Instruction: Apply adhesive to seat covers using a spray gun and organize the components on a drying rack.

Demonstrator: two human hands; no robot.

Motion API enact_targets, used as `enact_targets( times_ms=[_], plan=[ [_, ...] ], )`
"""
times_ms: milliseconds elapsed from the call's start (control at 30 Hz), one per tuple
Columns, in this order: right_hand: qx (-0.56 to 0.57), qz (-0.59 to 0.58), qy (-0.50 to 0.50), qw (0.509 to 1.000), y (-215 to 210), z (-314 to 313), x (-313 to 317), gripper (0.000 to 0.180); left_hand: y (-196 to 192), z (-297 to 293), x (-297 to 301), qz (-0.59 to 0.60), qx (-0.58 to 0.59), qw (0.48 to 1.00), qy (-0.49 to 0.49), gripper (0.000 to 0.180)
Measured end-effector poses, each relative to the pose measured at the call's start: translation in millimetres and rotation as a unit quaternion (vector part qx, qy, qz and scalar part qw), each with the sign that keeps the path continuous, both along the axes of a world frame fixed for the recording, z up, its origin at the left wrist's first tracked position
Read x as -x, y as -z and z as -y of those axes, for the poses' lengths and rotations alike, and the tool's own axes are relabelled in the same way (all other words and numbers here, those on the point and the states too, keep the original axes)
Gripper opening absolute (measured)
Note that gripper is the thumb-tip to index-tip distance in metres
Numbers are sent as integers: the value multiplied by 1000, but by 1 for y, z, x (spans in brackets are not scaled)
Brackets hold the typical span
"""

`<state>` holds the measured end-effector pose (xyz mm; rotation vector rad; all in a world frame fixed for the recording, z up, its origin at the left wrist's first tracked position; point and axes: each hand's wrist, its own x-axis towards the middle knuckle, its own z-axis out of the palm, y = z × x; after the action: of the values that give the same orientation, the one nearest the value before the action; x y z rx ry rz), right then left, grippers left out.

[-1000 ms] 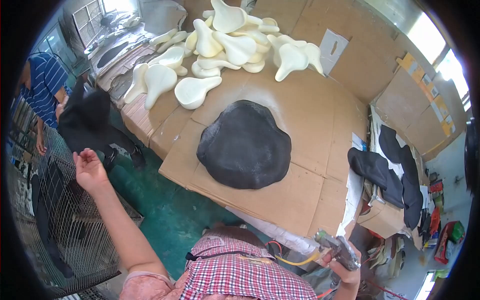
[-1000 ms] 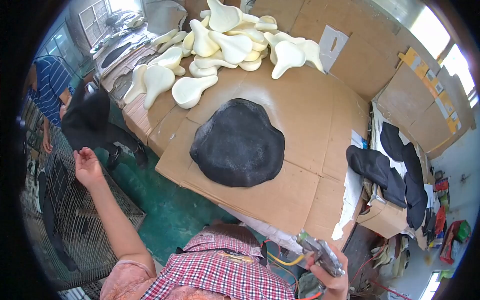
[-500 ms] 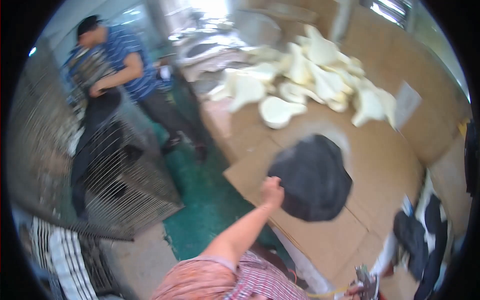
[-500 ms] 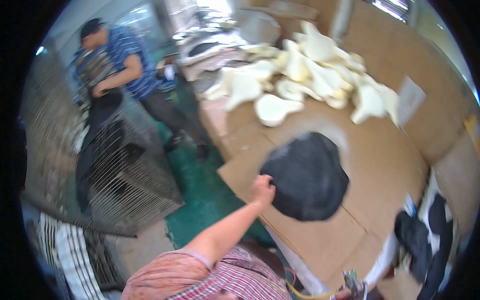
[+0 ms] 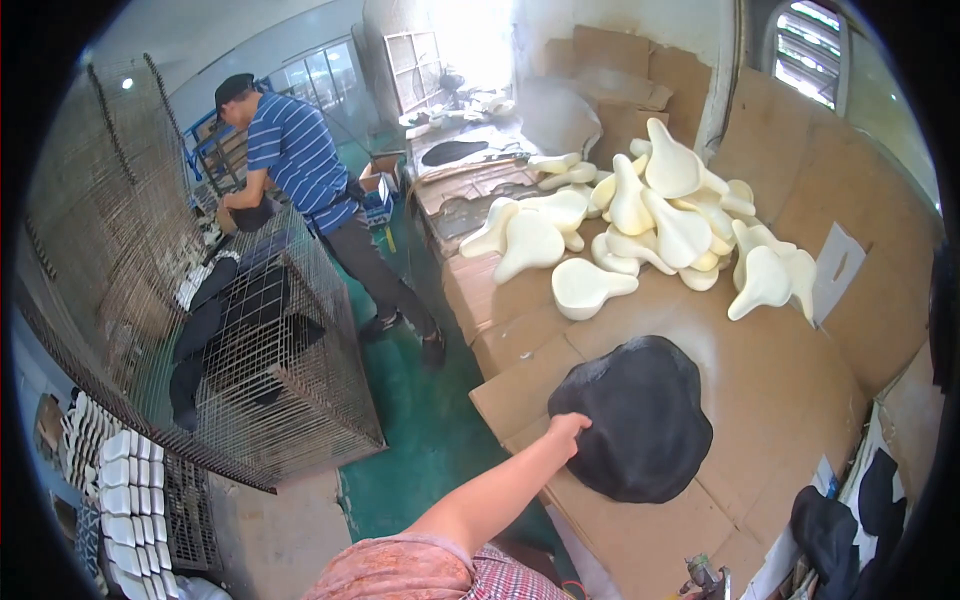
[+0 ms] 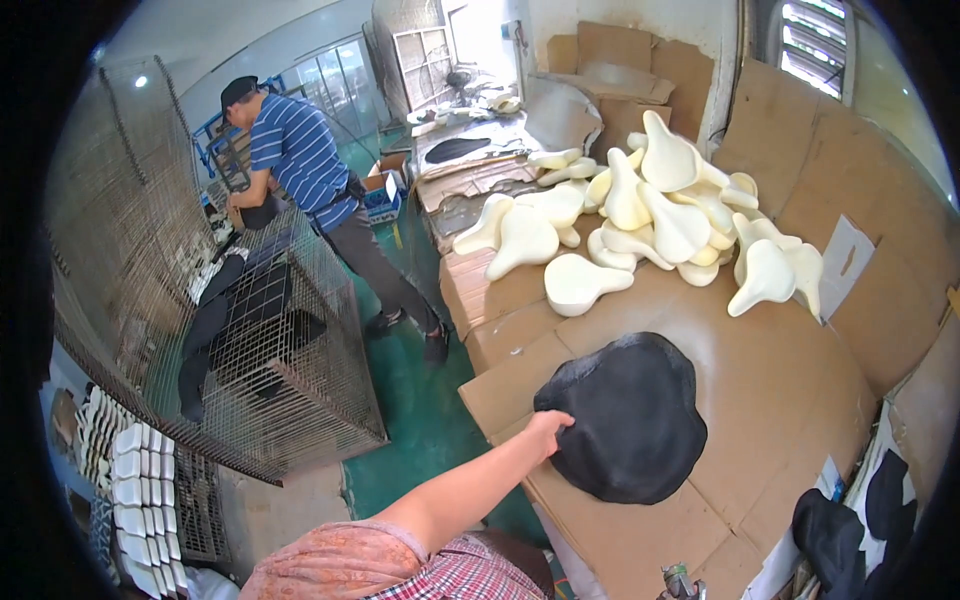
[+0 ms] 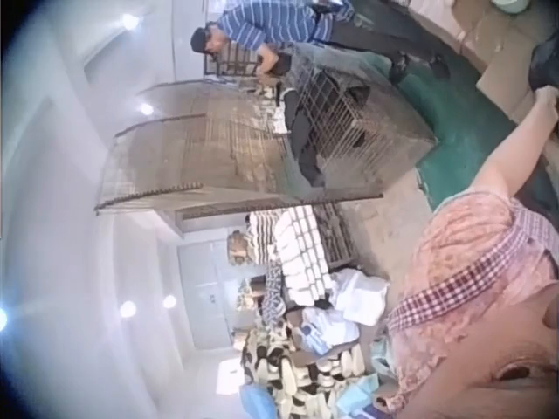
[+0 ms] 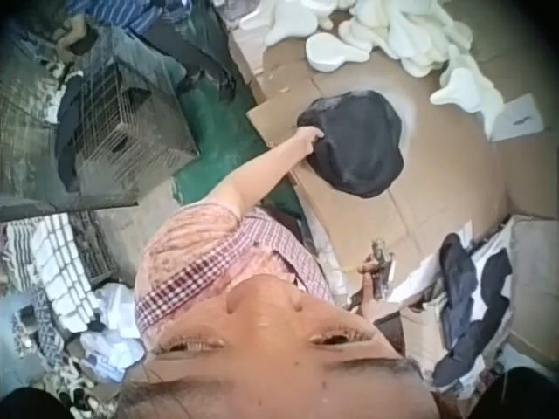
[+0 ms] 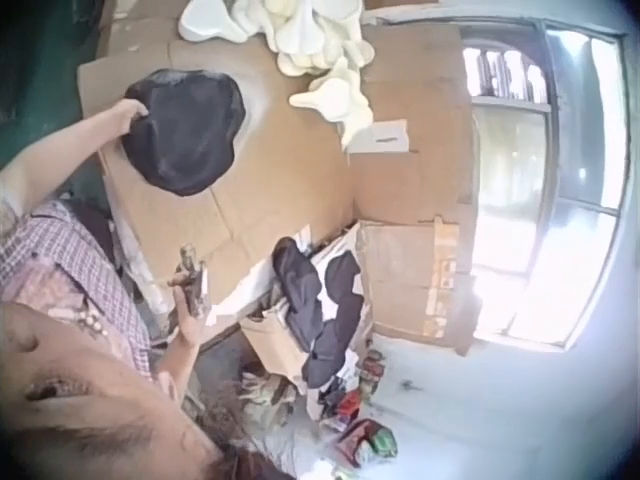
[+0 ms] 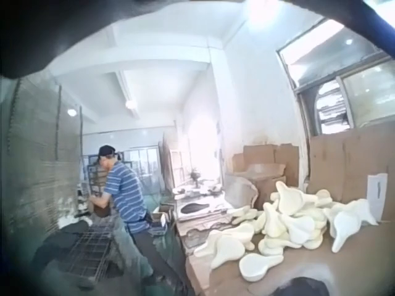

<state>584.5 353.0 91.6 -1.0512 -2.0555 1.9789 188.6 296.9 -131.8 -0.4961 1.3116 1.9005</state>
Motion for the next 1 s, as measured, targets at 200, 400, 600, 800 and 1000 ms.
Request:
enact_targets(
  times_ms=[200, 400, 600, 800, 1000],
  plan=[
    [-48, -70, -29, 996, 13, -9, -1, 34, -106, -51, -10, -19, -304, 950, 61, 38],
    [3, 20, 29, 999, 7, -5, 4, 55, -225, -49, 10, -102, -462, 880, 49, 35],
    [-9, -159, 29, 987, 37, 6, 24, 61, -239, 26, 58, -173, -488, 855, -21, 33],
    [35, -163, -120, 979, 69, -4, 57, 56, -228, 97, 121, -172, -387, 897, -126, 35],
    [-26, -101, -235, 966, 54, 15, 118, 50, -207, 193, 198, -241, -364, 884, -167, 44]
  ],
)
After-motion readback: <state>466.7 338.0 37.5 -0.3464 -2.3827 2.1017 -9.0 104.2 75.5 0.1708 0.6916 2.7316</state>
